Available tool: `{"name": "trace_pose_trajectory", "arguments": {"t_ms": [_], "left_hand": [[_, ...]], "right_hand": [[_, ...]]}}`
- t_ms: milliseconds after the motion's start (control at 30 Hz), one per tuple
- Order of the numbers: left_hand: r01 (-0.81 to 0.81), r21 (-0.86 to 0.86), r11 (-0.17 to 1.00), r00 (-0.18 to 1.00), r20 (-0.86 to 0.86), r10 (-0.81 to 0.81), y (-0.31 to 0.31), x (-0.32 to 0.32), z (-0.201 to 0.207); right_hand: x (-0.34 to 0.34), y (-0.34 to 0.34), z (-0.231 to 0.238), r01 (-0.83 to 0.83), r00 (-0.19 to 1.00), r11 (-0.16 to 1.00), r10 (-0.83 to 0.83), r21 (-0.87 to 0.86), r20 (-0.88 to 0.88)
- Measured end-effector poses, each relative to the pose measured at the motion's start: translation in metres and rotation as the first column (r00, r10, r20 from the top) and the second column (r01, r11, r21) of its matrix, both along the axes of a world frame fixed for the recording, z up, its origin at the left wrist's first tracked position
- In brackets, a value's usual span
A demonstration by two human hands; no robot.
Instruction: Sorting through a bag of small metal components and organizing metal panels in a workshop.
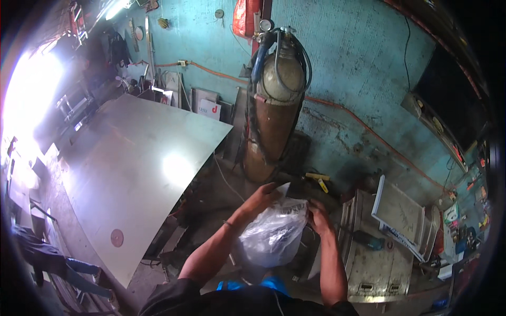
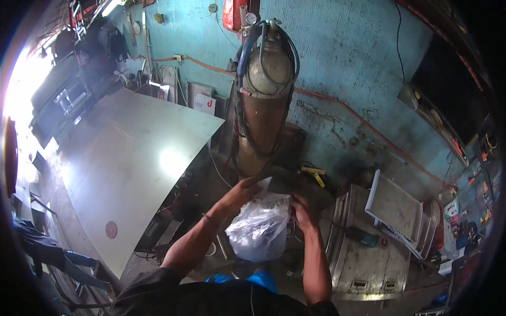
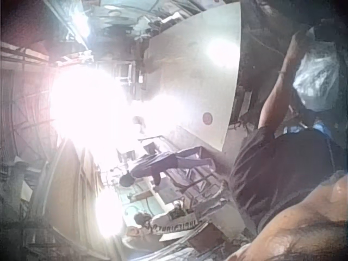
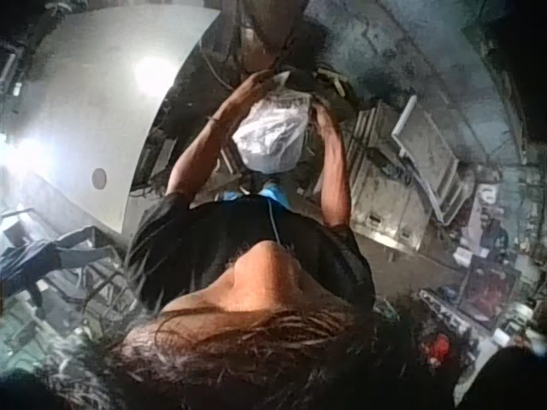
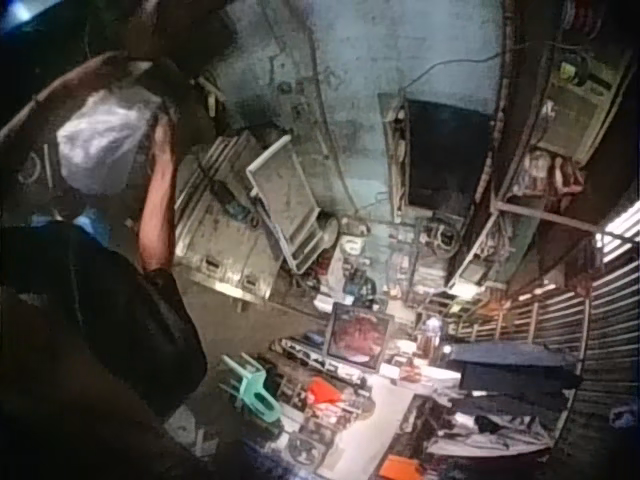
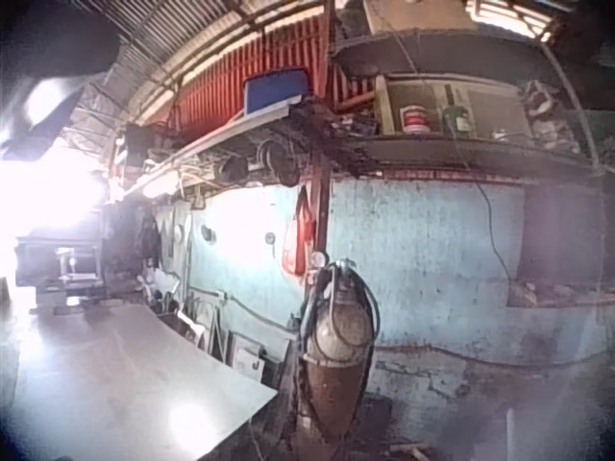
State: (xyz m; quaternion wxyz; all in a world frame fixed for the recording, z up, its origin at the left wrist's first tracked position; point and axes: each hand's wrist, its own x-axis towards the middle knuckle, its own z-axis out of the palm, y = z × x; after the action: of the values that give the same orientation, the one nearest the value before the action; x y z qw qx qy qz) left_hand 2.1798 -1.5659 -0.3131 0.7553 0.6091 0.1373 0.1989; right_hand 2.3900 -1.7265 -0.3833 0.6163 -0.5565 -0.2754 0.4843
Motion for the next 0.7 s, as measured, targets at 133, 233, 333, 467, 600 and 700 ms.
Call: {"name": "trace_pose_trajectory", "arguments": {"t_ms": [133, 233, 333, 467, 600, 700], "left_hand": [[-0.028, 0.167, 0.985, 0.976, -0.209, 0.064, 0.029, -0.008, 0.044], [0.088, 0.510, 0.855, 0.960, -0.273, 0.064, 0.060, 0.002, 0.009], [0.048, 0.466, 0.883, 0.972, -0.225, 0.066, 0.057, 0.025, 0.009], [0.097, 0.512, 0.854, 0.932, -0.348, 0.103, 0.061, 0.055, 0.019], [-0.157, 0.137, 0.978, 0.957, -0.225, 0.185, 0.073, 0.069, 0.017], [-0.298, 0.109, 0.948, 0.912, -0.260, 0.317, 0.074, 0.088, 0.018]], "right_hand": [[0.025, 0.066, 0.027, -0.086, 0.934, 0.971, 0.157, 0.224, -0.322], [0.052, 0.098, 0.029, -0.143, 0.826, 0.959, 0.252, 0.245, -0.504], [0.073, 0.120, 0.028, -0.204, 0.929, 0.935, 0.279, 0.291, -0.244], [0.105, 0.147, 0.032, -0.157, 0.825, 0.965, 0.244, 0.208, -0.510], [0.156, 0.169, 0.019, -0.362, 0.831, 0.889, 0.444, 0.281, -0.336], [0.132, 0.156, 0.051, -0.312, 0.860, 0.942, 0.227, 0.120, 0.457]]}}
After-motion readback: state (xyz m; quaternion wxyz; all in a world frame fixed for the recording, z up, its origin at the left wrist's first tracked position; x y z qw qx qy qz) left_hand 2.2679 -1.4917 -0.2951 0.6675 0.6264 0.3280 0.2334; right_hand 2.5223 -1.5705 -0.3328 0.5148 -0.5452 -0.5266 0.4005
